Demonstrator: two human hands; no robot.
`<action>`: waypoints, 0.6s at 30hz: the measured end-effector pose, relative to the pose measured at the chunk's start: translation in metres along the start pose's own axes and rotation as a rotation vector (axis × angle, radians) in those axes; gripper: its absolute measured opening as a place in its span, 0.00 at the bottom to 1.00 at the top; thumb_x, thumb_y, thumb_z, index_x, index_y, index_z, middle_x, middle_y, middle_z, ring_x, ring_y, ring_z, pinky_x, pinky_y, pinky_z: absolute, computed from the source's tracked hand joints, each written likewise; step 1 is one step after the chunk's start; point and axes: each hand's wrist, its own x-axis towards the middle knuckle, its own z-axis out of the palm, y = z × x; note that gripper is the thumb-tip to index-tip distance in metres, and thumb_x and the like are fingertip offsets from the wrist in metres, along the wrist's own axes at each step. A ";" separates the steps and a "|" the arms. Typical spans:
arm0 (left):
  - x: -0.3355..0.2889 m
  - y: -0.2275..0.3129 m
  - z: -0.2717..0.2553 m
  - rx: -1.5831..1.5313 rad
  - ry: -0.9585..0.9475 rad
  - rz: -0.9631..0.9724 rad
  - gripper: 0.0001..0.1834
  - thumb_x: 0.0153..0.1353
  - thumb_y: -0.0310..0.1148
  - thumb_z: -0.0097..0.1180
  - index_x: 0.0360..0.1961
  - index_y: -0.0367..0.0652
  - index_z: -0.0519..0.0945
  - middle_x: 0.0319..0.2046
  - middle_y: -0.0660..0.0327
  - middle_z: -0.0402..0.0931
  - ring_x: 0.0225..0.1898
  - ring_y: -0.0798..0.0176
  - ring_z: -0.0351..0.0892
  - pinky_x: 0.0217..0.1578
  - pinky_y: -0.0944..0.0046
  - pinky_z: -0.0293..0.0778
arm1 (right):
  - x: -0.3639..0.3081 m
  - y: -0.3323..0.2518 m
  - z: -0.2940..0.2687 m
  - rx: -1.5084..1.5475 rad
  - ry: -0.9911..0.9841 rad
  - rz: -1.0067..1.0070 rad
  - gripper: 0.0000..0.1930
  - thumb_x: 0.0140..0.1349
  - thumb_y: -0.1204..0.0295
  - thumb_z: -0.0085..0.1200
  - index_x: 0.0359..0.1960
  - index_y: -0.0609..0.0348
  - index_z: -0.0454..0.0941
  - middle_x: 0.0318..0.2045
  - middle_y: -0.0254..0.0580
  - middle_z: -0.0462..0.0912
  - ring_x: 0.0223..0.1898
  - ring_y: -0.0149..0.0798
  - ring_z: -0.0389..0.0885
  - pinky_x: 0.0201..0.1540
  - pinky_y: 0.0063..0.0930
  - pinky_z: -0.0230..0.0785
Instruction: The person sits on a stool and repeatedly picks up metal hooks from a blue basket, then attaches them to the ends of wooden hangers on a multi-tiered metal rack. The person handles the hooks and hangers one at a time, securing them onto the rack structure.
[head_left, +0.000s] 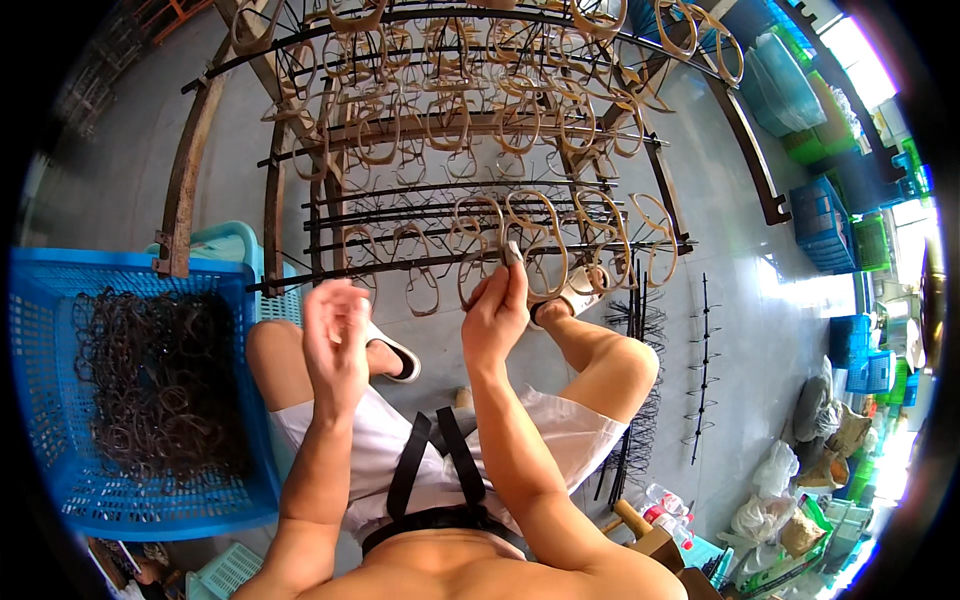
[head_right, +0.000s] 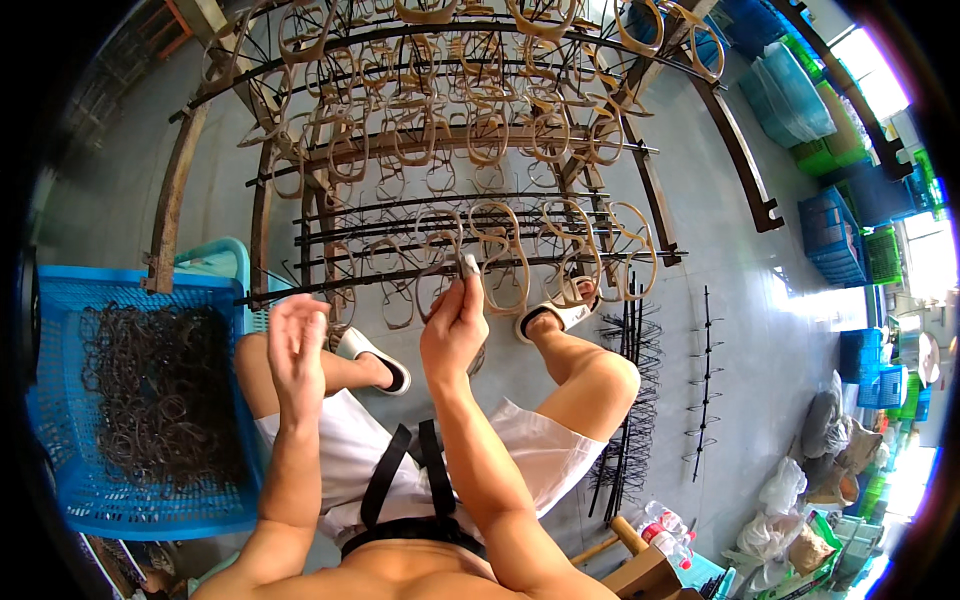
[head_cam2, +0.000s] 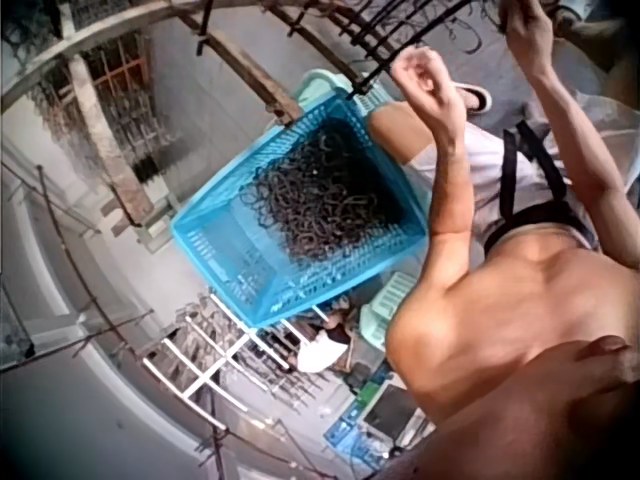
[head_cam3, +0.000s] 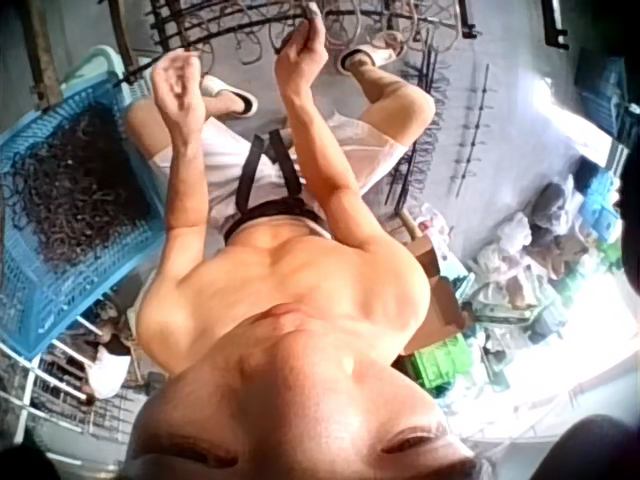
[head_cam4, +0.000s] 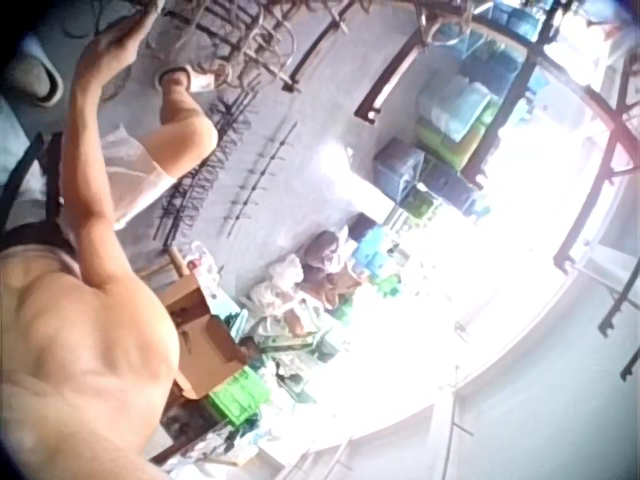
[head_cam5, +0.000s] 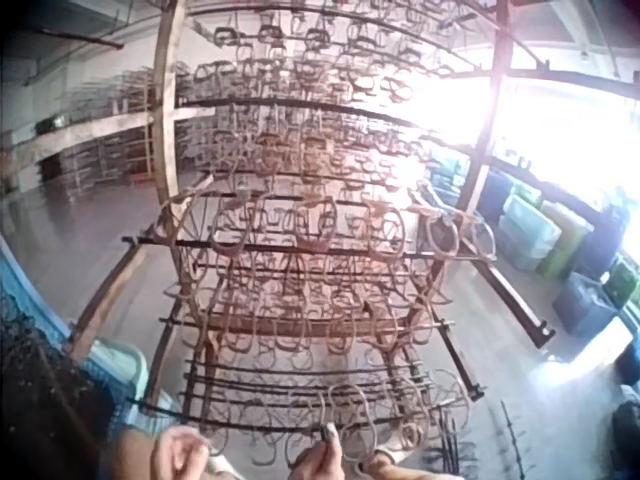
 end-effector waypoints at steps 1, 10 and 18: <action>0.004 -0.008 -0.005 0.130 0.100 0.065 0.15 0.60 0.29 0.53 0.47 0.38 0.68 0.39 0.60 0.71 0.35 0.70 0.67 0.39 0.70 0.65 | 0.001 0.004 0.002 0.025 0.009 0.052 0.10 0.68 0.71 0.40 0.46 0.62 0.68 0.14 0.28 0.66 0.13 0.20 0.59 0.15 0.15 0.55; 0.021 -0.034 -0.039 0.661 0.289 0.203 0.16 0.56 0.28 0.56 0.46 0.41 0.71 0.41 0.58 0.67 0.32 0.65 0.65 0.33 0.67 0.67 | 0.000 -0.005 0.017 0.352 0.081 0.238 0.08 0.68 0.69 0.40 0.37 0.59 0.69 0.15 0.27 0.64 0.12 0.20 0.59 0.12 0.16 0.54; 0.029 -0.031 -0.044 0.490 0.398 -0.007 0.11 0.62 0.28 0.51 0.44 0.35 0.71 0.36 0.55 0.75 0.35 0.65 0.76 0.37 0.69 0.73 | -0.003 -0.011 0.020 0.402 0.050 0.253 0.09 0.68 0.69 0.40 0.41 0.61 0.70 0.15 0.28 0.64 0.12 0.20 0.57 0.13 0.17 0.54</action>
